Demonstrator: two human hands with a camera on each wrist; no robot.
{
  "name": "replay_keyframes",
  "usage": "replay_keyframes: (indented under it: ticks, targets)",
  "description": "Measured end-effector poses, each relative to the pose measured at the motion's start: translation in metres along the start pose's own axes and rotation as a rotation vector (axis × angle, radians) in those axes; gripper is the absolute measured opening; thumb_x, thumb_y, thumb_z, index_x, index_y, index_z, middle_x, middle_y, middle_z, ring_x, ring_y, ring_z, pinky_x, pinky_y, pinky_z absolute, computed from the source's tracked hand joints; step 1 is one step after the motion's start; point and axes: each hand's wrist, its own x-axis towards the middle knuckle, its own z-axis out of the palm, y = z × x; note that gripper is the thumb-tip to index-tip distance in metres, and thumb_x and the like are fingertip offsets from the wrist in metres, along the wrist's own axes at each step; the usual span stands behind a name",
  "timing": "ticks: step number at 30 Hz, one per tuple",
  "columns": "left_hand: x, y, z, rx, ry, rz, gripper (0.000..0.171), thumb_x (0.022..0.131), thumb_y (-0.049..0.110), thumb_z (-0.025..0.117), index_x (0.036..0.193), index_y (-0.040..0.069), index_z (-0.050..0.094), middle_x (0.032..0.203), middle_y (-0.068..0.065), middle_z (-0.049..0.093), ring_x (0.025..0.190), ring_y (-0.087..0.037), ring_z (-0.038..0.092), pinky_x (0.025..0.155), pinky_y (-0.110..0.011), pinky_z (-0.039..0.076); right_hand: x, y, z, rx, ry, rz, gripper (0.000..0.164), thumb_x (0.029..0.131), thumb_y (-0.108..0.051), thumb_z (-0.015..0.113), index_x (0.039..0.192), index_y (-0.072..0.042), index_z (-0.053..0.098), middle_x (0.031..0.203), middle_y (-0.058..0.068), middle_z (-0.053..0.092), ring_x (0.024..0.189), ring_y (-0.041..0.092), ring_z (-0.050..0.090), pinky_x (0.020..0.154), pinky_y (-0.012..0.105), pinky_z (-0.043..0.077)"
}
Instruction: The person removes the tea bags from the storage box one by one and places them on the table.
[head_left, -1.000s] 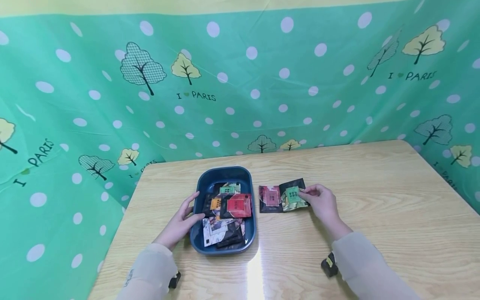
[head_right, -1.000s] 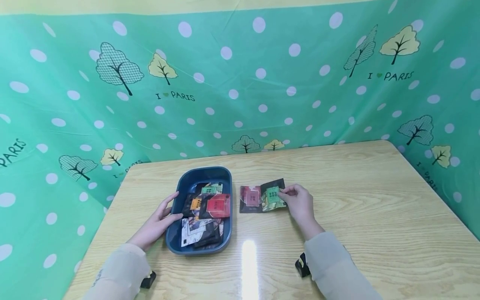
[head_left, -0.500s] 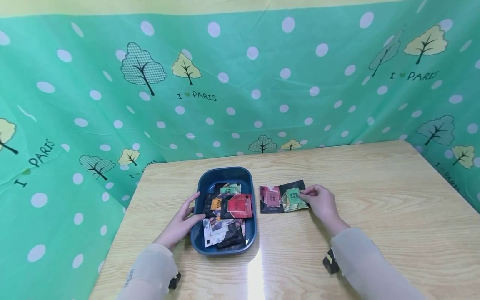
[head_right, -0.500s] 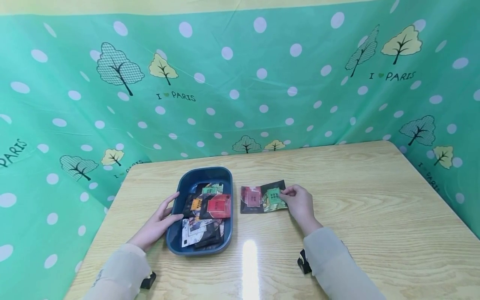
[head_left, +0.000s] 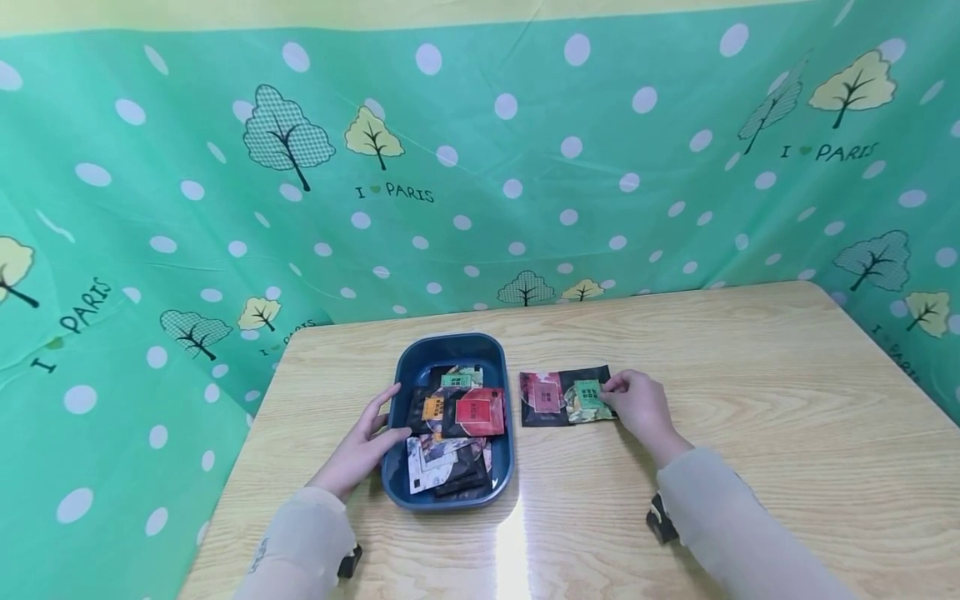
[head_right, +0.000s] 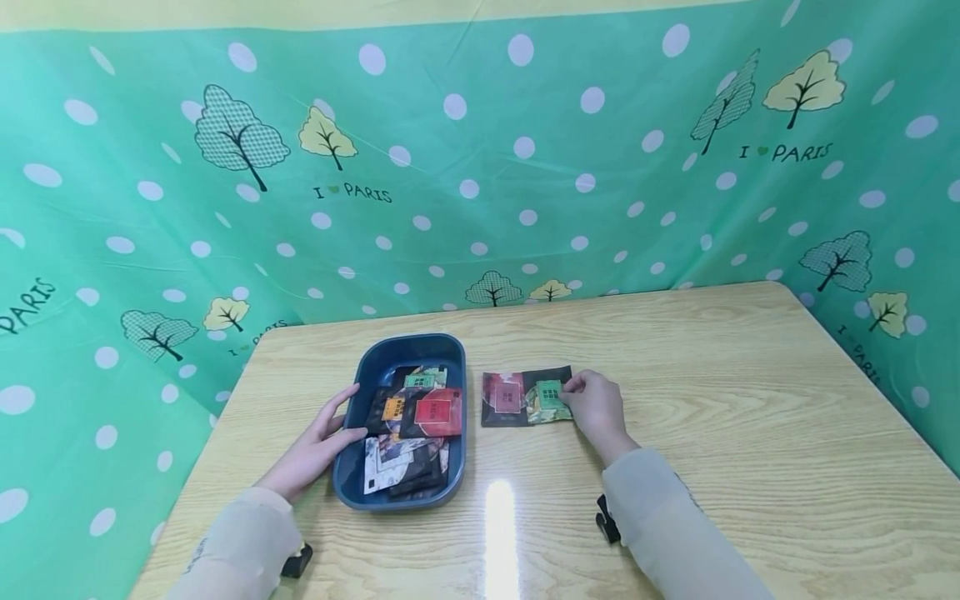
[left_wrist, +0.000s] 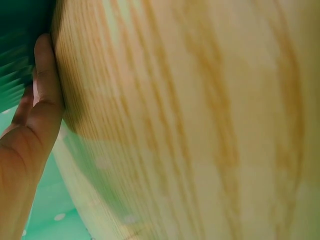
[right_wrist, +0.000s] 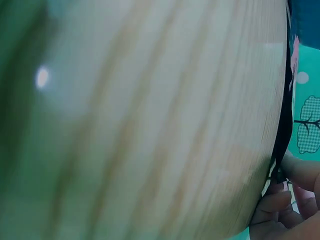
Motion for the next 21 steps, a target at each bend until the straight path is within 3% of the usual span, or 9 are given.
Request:
replay_keyframes:
  ticks: [11, 17, 21]
  targets:
    - [0.0, -0.001, 0.0, 0.002, -0.001, 0.006, 0.07, 0.096, 0.029, 0.063, 0.152, 0.048, 0.025, 0.155, -0.022, 0.034, 0.124, -0.037, 0.057, 0.096, -0.045, 0.054, 0.002, 0.0, -0.001, -0.032, 0.017, -0.021, 0.017, 0.088, -0.011, 0.07, 0.099, 0.002, 0.066, 0.094, 0.014, 0.054, 0.08, 0.023, 0.051, 0.066, 0.03, 0.04]
    - [-0.001, -0.001, 0.0, 0.012, 0.003, 0.001, 0.07, 0.096, 0.03, 0.063, 0.152, 0.049, 0.024, 0.157, -0.022, 0.032, 0.128, -0.039, 0.054, 0.099, -0.047, 0.052, 0.002, -0.005, -0.004, 0.014, 0.087, -0.051, 0.019, 0.09, -0.013, 0.065, 0.103, 0.0, 0.067, 0.083, 0.008, 0.052, 0.073, 0.021, 0.047, 0.062, 0.03, 0.038]
    - [0.0, 0.0, 0.0, 0.012, 0.006, -0.005, 0.07, 0.096, 0.032, 0.064, 0.151, 0.05, 0.025, 0.158, -0.022, 0.03, 0.13, -0.04, 0.052, 0.101, -0.049, 0.05, -0.001, -0.015, -0.006, 0.061, 0.121, -0.083, 0.018, 0.092, -0.014, 0.063, 0.103, -0.001, 0.067, 0.088, 0.009, 0.058, 0.075, 0.02, 0.05, 0.062, 0.028, 0.04]
